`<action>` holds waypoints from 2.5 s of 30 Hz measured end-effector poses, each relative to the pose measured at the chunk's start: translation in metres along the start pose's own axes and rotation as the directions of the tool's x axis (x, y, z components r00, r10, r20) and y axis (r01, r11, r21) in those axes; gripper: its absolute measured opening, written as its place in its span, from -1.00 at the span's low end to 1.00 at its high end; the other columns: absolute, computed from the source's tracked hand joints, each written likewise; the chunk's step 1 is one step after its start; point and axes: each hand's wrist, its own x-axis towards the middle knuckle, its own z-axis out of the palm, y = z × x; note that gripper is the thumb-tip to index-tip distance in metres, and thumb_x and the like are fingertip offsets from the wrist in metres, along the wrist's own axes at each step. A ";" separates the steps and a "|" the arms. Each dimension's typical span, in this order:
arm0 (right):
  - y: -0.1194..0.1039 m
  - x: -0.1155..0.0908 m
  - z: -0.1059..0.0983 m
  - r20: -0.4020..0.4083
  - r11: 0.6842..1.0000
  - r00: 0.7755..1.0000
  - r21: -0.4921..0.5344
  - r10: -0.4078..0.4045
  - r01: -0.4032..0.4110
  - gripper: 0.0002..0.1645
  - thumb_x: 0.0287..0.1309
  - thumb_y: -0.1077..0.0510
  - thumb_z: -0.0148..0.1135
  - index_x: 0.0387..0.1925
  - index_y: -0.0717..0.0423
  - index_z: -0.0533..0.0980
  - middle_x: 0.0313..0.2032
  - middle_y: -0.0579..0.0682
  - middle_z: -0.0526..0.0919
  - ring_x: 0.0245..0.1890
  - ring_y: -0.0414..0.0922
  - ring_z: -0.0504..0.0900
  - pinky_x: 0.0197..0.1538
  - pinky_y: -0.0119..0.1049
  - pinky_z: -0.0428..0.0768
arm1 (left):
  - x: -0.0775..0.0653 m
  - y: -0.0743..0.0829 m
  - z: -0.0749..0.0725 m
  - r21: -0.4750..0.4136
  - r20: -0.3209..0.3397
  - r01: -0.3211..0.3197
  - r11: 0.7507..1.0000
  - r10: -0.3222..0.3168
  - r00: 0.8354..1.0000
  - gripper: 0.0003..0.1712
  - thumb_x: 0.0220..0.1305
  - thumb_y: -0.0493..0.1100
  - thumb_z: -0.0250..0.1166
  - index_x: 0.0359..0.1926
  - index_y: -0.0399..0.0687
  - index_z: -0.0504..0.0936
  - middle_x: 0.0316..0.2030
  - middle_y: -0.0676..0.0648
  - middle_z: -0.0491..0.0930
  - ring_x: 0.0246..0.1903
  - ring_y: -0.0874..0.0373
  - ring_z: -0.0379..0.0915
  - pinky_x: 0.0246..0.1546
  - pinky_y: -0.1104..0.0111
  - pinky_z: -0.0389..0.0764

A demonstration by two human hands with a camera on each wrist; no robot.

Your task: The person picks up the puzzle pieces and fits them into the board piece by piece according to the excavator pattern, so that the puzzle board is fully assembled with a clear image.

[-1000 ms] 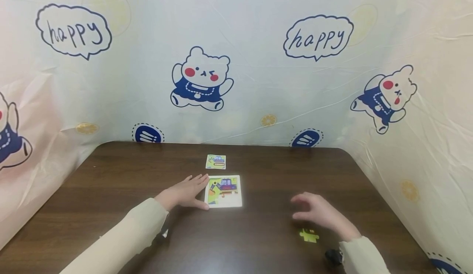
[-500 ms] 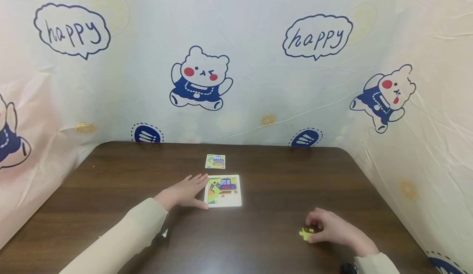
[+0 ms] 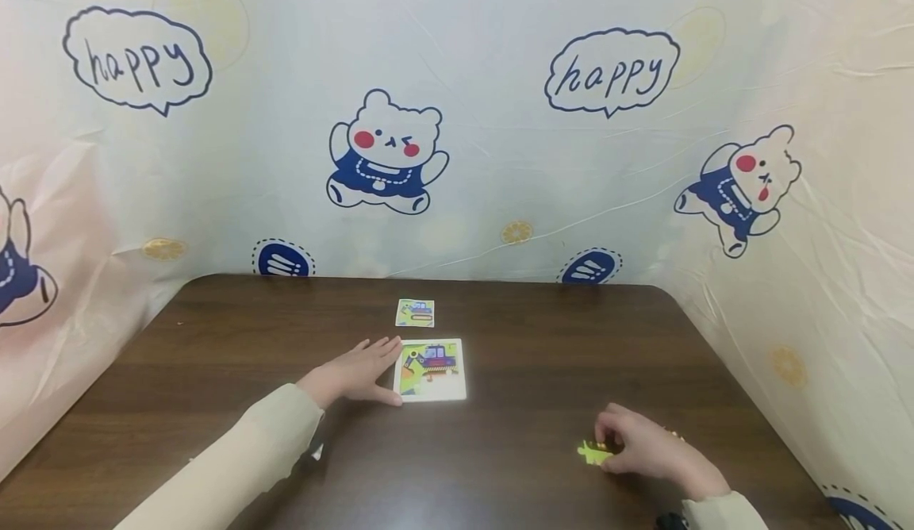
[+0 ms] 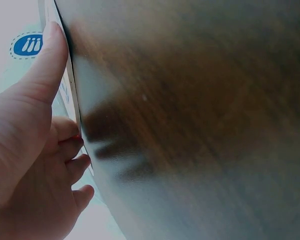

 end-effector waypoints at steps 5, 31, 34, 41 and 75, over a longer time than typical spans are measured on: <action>-0.002 0.003 -0.003 0.018 0.999 1.000 0.030 -0.011 0.010 -0.65 -0.22 0.24 0.43 -0.42 -0.04 0.40 -0.41 -0.22 0.35 -0.46 -0.32 0.36 -0.47 -0.39 0.40 | -0.001 0.000 0.000 -0.001 0.003 -0.006 1.000 0.006 1.000 0.10 0.02 0.34 0.23 0.37 -0.26 0.08 0.37 -0.19 0.01 0.34 -0.08 -0.14 0.28 0.03 -0.11; -0.034 0.093 -0.002 0.097 0.995 0.993 0.078 0.062 -0.070 -0.75 -0.04 0.18 0.38 -0.37 -0.03 0.44 -0.41 -0.22 0.48 -0.40 -0.23 0.49 -0.32 -0.32 0.51 | 0.001 -0.001 0.001 0.015 0.002 -0.007 1.000 0.007 1.000 0.11 0.01 0.37 0.22 0.37 -0.26 0.09 0.37 -0.18 0.01 0.34 -0.07 -0.13 0.28 0.04 -0.10; -0.039 0.110 0.001 0.094 0.997 0.994 0.047 0.062 -0.067 -0.76 -0.04 0.18 0.38 -0.36 -0.03 0.45 -0.39 -0.23 0.49 -0.38 -0.22 0.49 -0.27 -0.30 0.53 | 0.001 -0.001 0.001 0.013 0.002 -0.007 1.000 0.007 1.000 0.11 0.01 0.37 0.22 0.37 -0.25 0.09 0.37 -0.17 0.01 0.34 -0.06 -0.13 0.28 0.05 -0.10; -0.053 0.146 0.009 0.060 0.999 0.997 -0.023 0.044 -0.042 -0.78 -0.04 0.17 0.40 -0.33 -0.01 0.52 -0.38 -0.24 0.51 -0.39 -0.16 0.48 -0.28 -0.29 0.53 | 0.002 -0.001 0.002 0.027 0.004 0.003 1.000 -0.003 1.000 0.11 0.01 0.37 0.22 0.37 -0.24 0.09 0.37 -0.17 0.01 0.35 -0.06 -0.14 0.28 0.05 -0.11; -0.078 0.216 0.061 0.119 0.957 0.988 -0.259 -0.100 0.128 -0.90 0.05 0.06 0.34 -0.36 -0.05 0.67 -0.33 -0.24 0.63 -0.35 -0.35 0.49 -0.23 -0.40 0.51 | 0.000 0.000 0.000 0.015 0.001 0.004 1.000 -0.004 1.000 0.10 0.01 0.37 0.22 0.37 -0.25 0.09 0.37 -0.17 0.01 0.34 -0.07 -0.12 0.28 0.06 -0.09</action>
